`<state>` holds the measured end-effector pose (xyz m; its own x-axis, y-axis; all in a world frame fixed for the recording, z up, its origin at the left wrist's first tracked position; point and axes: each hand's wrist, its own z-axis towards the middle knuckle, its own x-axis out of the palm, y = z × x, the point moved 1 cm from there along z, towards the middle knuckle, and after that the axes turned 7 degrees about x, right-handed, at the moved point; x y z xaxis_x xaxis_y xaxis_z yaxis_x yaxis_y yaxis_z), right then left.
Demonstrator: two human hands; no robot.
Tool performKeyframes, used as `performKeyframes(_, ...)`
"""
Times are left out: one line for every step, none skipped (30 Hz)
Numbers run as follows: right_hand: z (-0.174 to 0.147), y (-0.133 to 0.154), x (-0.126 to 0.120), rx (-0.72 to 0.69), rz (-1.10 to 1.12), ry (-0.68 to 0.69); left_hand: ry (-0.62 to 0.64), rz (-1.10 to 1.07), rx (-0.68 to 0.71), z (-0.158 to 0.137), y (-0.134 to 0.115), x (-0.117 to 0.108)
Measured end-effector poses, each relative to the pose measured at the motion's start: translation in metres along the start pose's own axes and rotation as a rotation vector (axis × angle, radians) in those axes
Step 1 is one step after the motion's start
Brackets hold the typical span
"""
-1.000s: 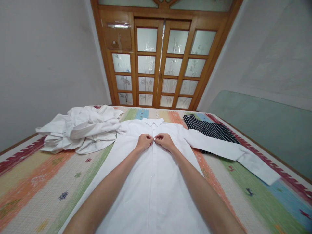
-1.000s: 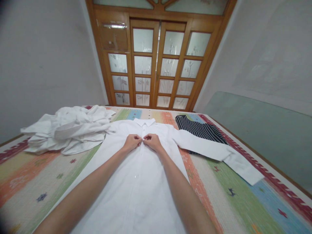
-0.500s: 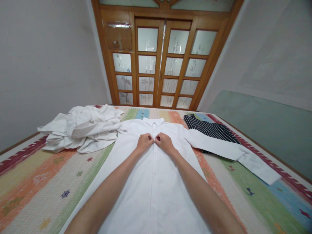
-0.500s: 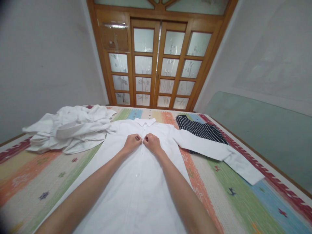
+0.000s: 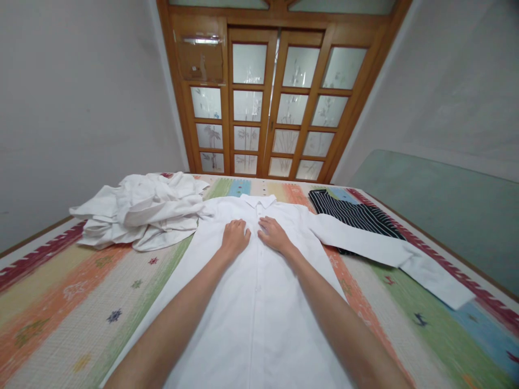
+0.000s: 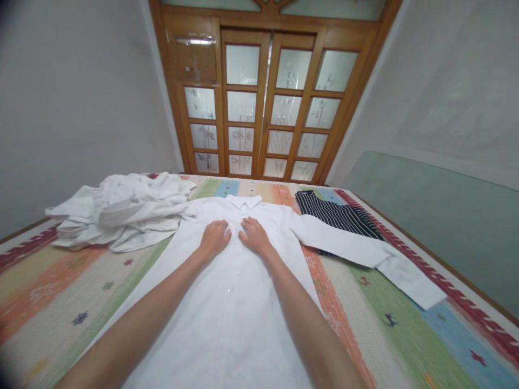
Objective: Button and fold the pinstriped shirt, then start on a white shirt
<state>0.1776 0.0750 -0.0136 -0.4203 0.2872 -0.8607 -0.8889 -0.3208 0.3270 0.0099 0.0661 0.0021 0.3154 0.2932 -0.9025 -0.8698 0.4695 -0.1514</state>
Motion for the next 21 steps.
performKeyframes(0.000, 0.000, 0.001, 0.018, -0.020, 0.045, 0.004, 0.007, -0.004, -0.001, 0.001, 0.000)
performKeyframes(0.000, 0.000, 0.001, 0.030, -0.040, 0.087, 0.009, 0.015, -0.007, -0.002, 0.001, 0.000)
performKeyframes(0.001, 0.001, 0.001, 0.037, -0.058, 0.124, 0.017, 0.023, -0.008, -0.002, 0.001, 0.000)
performKeyframes(0.001, 0.001, 0.002, 0.040, -0.073, 0.155, 0.026, 0.030, -0.009, -0.003, 0.002, 0.001)
performKeyframes(0.001, 0.001, 0.002, 0.044, -0.085, 0.179, 0.035, 0.035, -0.011, -0.004, 0.002, 0.002)
performKeyframes(0.001, 0.000, 0.002, 0.051, -0.092, 0.194, 0.044, 0.036, -0.014, -0.004, 0.002, 0.003)
performKeyframes(0.001, 0.000, 0.003, 0.060, -0.094, 0.198, 0.051, 0.036, -0.021, -0.005, 0.002, 0.004)
performKeyframes(0.001, -0.001, 0.004, 0.071, -0.094, 0.191, 0.056, 0.034, -0.030, -0.006, 0.002, 0.005)
performKeyframes(0.002, -0.002, 0.005, 0.087, -0.094, 0.176, 0.060, 0.030, -0.039, -0.008, 0.002, 0.006)
performKeyframes(0.003, -0.003, 0.007, 0.103, -0.097, 0.159, 0.062, 0.027, -0.048, -0.009, 0.002, 0.006)
performKeyframes(0.004, -0.004, 0.008, 0.119, -0.106, 0.146, 0.063, 0.023, -0.054, -0.010, 0.001, 0.006)
performKeyframes(0.005, -0.005, 0.009, 0.133, -0.122, 0.143, 0.064, 0.019, -0.059, -0.011, 0.001, 0.006)
performKeyframes(0.007, -0.006, 0.010, 0.143, -0.144, 0.152, 0.069, 0.011, -0.066, -0.012, 0.001, 0.005)
performKeyframes(0.008, -0.007, 0.011, 0.148, -0.170, 0.174, 0.079, -0.001, -0.075, -0.012, 0.001, 0.004)
performKeyframes(0.009, -0.008, 0.011, 0.146, -0.196, 0.201, 0.089, -0.016, -0.086, -0.012, 0.002, 0.004)
performKeyframes(0.011, -0.009, 0.011, 0.140, -0.219, 0.227, 0.098, -0.032, -0.098, -0.012, 0.002, 0.003)
performKeyframes(0.012, -0.010, 0.011, 0.132, -0.237, 0.247, 0.109, -0.048, -0.107, -0.012, 0.003, 0.003)
performKeyframes(0.013, -0.011, 0.010, 0.120, -0.250, 0.262, 0.120, -0.061, -0.114, -0.011, 0.005, 0.003)
performKeyframes(0.015, -0.012, 0.010, 0.108, -0.257, 0.271, 0.130, -0.070, -0.117, -0.011, 0.006, 0.004)
performKeyframes(0.016, -0.014, 0.009, 0.100, -0.259, 0.273, 0.140, -0.075, -0.118, -0.010, 0.008, 0.005)
performKeyframes(0.018, -0.016, 0.009, 0.096, -0.255, 0.271, 0.154, -0.076, -0.117, -0.010, 0.010, 0.006)
